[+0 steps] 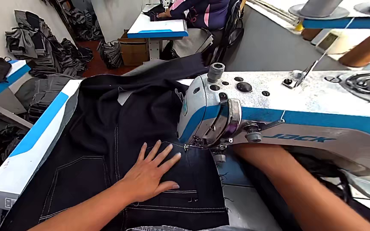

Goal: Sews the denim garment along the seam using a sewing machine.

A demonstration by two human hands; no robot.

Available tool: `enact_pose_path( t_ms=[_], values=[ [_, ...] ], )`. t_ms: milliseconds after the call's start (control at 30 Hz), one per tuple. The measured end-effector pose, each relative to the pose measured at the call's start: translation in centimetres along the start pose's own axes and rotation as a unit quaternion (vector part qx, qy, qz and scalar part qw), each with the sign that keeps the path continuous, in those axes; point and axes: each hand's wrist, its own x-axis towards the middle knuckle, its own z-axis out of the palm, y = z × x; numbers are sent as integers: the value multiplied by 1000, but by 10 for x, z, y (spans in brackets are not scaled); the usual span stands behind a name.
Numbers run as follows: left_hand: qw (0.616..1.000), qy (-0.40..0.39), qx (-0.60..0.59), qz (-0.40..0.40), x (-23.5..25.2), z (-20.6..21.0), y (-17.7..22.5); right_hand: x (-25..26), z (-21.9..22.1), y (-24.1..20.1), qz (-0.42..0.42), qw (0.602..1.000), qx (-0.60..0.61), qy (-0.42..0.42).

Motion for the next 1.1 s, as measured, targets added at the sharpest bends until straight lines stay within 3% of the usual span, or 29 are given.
enact_pose_path(
  t_ms=[100, 267, 500, 700, 767, 867, 967, 1100],
  values=[
    [998, 32, -43, -14, -3, 2, -8, -47, 15, -24, -133, 982, -25, 134],
    [999, 28, -32, -5, -4, -1, -15, -73, 40, -36, -351, 928, 55, 110],
    [999, -19, 33, -28, -30, -12, -37, -86, 59, -22, -309, 946, 76, 69],
    [998, -12, 38, -37, -29, -12, -35, -87, 62, -22, -288, 949, 98, 80],
    [996, -8, 67, -54, -27, -22, -18, -82, 58, -26, -282, 950, 103, 85],
    [993, 97, 59, -39, -19, -26, 34, -68, 53, -37, -257, 950, 137, 109],
    [977, 206, 56, -1, -9, -1, 82, -48, 58, -48, -245, 946, 164, 135],
    [953, 294, 70, -21, -1, 19, 94, -33, 72, -47, -255, 942, 177, 131]
  ],
)
